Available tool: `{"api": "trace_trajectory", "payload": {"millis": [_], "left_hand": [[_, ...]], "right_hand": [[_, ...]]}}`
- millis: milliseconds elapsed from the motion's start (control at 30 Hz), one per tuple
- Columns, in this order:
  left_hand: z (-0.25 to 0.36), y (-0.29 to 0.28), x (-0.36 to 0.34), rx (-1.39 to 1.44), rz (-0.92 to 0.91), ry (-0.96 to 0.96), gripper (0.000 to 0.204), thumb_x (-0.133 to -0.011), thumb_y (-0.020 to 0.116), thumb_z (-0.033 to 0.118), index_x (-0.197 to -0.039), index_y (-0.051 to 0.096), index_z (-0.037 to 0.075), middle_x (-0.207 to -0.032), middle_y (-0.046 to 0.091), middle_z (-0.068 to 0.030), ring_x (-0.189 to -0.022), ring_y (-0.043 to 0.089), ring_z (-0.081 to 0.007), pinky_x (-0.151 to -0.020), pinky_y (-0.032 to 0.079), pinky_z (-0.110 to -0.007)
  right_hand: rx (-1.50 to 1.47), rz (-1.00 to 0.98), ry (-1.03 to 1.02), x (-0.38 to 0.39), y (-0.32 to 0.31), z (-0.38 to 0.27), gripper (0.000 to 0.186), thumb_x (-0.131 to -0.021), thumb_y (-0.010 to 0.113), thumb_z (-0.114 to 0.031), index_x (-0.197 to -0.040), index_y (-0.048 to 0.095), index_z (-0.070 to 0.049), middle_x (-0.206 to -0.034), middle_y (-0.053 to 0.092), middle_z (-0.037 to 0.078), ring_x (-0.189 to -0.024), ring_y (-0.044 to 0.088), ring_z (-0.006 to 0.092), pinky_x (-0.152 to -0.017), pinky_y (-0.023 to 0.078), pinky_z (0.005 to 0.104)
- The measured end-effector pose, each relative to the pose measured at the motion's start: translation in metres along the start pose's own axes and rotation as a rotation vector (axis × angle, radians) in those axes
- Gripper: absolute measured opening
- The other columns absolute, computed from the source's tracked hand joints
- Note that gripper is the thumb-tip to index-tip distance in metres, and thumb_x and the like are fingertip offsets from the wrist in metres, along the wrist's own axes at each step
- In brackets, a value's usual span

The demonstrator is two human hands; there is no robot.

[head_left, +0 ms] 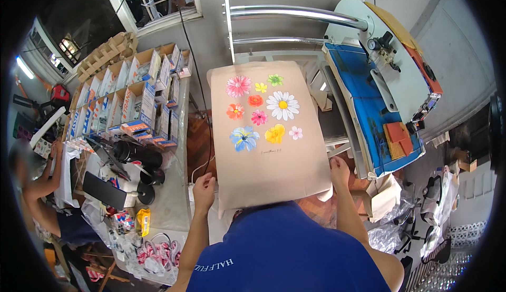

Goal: The person aligns a floral transfer sheet on a beige t-shirt, operates a heat press to apply the design, then folds and stacks printed shirts. The person also handles a black t-shirt with a graphic print and places it on a table.

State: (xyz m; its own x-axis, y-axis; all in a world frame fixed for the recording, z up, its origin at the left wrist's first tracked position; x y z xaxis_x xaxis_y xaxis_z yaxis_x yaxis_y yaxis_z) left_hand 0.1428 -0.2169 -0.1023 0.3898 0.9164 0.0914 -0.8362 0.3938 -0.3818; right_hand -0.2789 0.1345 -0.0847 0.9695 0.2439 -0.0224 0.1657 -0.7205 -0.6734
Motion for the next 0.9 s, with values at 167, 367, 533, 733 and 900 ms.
{"api": "trace_trajectory", "payload": {"millis": [167, 367, 533, 733, 900], "left_hand": [[0.072, 0.022, -0.002, -0.286, -0.050, 0.096, 0.038, -0.080, 0.077, 0.016, -0.114, 0.070, 0.002, -0.094, 0.068, -0.0163, -0.087, 0.068, -0.0293, -0.078, 0.053, -0.038], [0.057, 0.018, -0.003, -0.332, -0.078, -0.027, 0.027, -0.079, 0.076, 0.021, -0.098, 0.076, 0.002, -0.084, 0.068, -0.0168, -0.079, 0.066, -0.0327, -0.075, 0.051, -0.042], [0.070, 0.019, -0.001, -0.466, -0.047, 0.057, 0.026, -0.078, 0.076, 0.022, -0.096, 0.075, 0.003, -0.084, 0.066, -0.0170, -0.081, 0.065, -0.0337, -0.076, 0.051, -0.044], [0.093, 0.021, 0.012, -0.412, -0.074, 0.129, 0.027, -0.076, 0.077, 0.021, -0.097, 0.075, 0.004, -0.084, 0.066, -0.0169, -0.081, 0.065, -0.0327, -0.074, 0.050, -0.044], [0.081, 0.008, 0.032, -0.411, -0.063, 0.102, 0.024, -0.076, 0.077, 0.020, -0.091, 0.073, 0.002, -0.085, 0.065, -0.0160, -0.080, 0.065, -0.0343, -0.073, 0.050, -0.044]], "right_hand": [[0.121, -0.089, -0.109, 0.001, 0.011, -0.037, 0.027, -0.093, 0.063, -0.023, -0.106, 0.072, -0.002, -0.095, 0.071, 0.022, -0.091, 0.070, 0.0335, -0.082, 0.053, 0.0408], [0.109, -0.094, -0.095, 0.007, 0.000, -0.047, 0.024, -0.091, 0.066, -0.021, -0.104, 0.073, -0.002, -0.094, 0.071, 0.021, -0.088, 0.070, 0.0343, -0.080, 0.053, 0.0409], [0.110, -0.137, -0.070, 0.006, 0.001, -0.054, 0.024, -0.091, 0.066, -0.020, -0.104, 0.073, -0.002, -0.094, 0.072, 0.021, -0.089, 0.071, 0.0338, -0.080, 0.053, 0.0409], [0.161, -0.150, -0.115, -0.001, 0.004, -0.039, 0.027, -0.093, 0.063, -0.025, -0.104, 0.072, -0.002, -0.095, 0.071, 0.021, -0.090, 0.070, 0.0357, -0.081, 0.053, 0.0422], [0.290, -0.365, -0.025, 0.024, 0.005, -0.051, 0.044, -0.099, 0.052, -0.041, -0.113, 0.069, -0.004, -0.103, 0.068, 0.027, -0.103, 0.065, 0.0442, -0.088, 0.050, 0.0497]]}}
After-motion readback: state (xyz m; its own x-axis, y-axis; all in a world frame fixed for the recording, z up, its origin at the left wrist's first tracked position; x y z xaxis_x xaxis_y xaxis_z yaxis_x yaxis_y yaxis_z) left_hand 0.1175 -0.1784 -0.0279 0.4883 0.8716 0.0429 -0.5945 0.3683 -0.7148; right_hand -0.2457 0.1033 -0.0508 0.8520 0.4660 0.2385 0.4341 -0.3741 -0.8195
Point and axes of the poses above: each hand's wrist, its own x-axis away from the middle knuckle, its own y-axis out of the palm, z = x × y, the point moved 6 cm from there along -x, towards the middle knuckle
